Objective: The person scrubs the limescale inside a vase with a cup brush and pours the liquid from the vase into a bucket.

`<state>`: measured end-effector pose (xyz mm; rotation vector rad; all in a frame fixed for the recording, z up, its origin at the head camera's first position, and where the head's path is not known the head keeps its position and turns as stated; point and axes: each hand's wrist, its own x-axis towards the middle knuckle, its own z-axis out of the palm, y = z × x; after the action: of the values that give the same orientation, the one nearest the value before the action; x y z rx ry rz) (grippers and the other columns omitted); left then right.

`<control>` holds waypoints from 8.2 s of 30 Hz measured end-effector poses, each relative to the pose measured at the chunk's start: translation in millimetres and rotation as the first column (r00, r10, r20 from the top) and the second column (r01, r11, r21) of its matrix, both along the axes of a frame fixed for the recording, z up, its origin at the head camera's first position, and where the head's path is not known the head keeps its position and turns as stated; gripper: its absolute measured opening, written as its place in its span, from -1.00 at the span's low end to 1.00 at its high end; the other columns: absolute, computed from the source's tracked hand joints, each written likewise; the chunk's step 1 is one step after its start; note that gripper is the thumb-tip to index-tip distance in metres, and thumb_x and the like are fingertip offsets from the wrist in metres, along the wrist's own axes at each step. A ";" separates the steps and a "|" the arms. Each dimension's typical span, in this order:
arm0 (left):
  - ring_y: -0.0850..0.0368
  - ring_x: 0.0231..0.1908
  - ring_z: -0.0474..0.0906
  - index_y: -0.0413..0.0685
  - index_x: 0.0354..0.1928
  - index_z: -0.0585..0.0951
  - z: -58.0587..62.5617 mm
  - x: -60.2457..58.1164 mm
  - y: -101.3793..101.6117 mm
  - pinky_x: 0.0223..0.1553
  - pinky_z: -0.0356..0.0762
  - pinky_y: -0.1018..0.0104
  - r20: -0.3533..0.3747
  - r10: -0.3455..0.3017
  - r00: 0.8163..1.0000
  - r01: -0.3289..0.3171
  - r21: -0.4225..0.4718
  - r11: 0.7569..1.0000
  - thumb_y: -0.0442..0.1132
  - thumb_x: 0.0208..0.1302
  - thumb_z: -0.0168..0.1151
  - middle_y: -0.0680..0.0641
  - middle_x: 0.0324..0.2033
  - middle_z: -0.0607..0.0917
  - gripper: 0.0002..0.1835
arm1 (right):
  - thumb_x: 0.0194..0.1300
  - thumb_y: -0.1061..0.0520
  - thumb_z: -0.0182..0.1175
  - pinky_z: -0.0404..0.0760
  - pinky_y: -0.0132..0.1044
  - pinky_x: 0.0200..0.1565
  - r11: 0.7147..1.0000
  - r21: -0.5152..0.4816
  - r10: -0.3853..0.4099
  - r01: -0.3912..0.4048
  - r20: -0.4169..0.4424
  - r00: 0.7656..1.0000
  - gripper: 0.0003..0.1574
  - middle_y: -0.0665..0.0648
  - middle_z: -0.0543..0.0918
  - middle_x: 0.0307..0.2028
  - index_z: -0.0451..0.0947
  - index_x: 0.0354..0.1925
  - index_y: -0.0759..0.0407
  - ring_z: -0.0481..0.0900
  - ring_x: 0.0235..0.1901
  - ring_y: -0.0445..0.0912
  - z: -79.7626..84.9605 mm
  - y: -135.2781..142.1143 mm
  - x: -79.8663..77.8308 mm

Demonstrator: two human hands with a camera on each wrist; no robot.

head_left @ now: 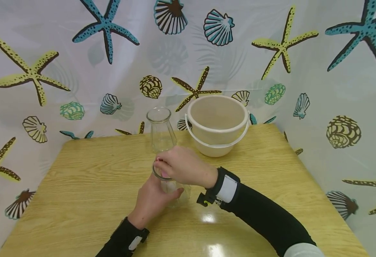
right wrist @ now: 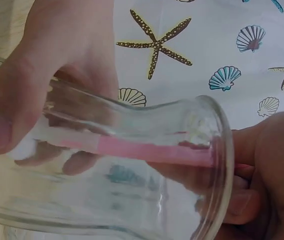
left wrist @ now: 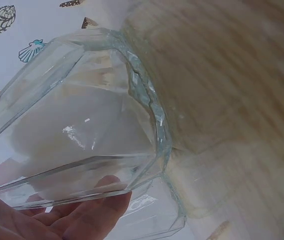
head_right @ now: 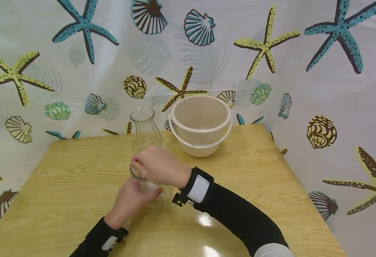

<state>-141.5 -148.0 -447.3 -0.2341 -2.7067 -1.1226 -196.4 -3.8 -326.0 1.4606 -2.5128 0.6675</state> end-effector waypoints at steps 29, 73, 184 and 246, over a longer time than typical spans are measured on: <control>0.08 0.01 0.45 0.08 0.25 0.26 -1.5 -0.5 2.4 -0.17 0.56 -0.06 0.010 0.044 0.999 -0.043 -0.040 0.998 0.40 -0.11 0.31 -0.09 0.10 0.53 -0.06 | 0.42 -0.01 0.02 0.28 -0.39 -0.73 0.977 0.117 -0.160 0.181 -0.167 0.973 -0.65 -0.08 0.40 -0.71 0.41 -0.55 -0.05 0.34 -0.70 -0.24 1.0 13.9 -1.6; 0.14 0.06 0.40 0.16 0.39 0.12 -1.2 1.7 2.2 -0.13 0.54 -0.07 0.033 0.041 0.999 -0.041 -0.014 0.999 0.47 -0.12 0.26 -0.04 0.15 0.49 0.07 | 0.41 -0.04 0.05 0.26 -0.37 -0.74 0.980 0.108 -0.150 0.170 -0.170 0.974 -0.70 -0.12 0.41 -0.71 0.53 -0.48 -0.06 0.35 -0.70 -0.26 0.6 11.2 1.8; 0.15 -0.59 0.37 -0.04 -0.01 0.43 27.7 -25.7 2.5 -0.73 0.38 0.23 -0.240 -0.097 0.966 -0.035 -0.492 0.870 0.44 -0.31 0.27 0.03 -0.61 0.48 -0.12 | 0.45 0.17 -0.02 0.33 -0.35 -0.61 0.920 -0.373 -0.016 0.121 0.271 0.962 -0.71 0.03 0.49 -0.63 0.59 -0.37 0.18 0.33 -0.66 -0.21 -21.6 74.7 -16.9; 0.19 -0.53 0.37 0.02 0.05 0.42 26.4 -26.2 4.8 -0.68 0.37 0.26 -0.184 -0.074 0.980 -0.020 -0.463 0.886 0.42 -0.32 0.28 0.06 -0.52 0.50 -0.11 | 0.39 0.38 -0.03 0.11 -0.46 -0.67 0.789 -0.571 0.011 0.230 0.386 0.922 -0.70 0.32 0.46 -0.65 0.61 -0.38 0.43 0.18 -0.72 -0.15 39.8 90.0 1.4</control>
<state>-167.7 -143.1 -420.8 -0.4299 -2.7505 -0.4054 -195.0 86.2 -286.1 1.0004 -2.2391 1.6775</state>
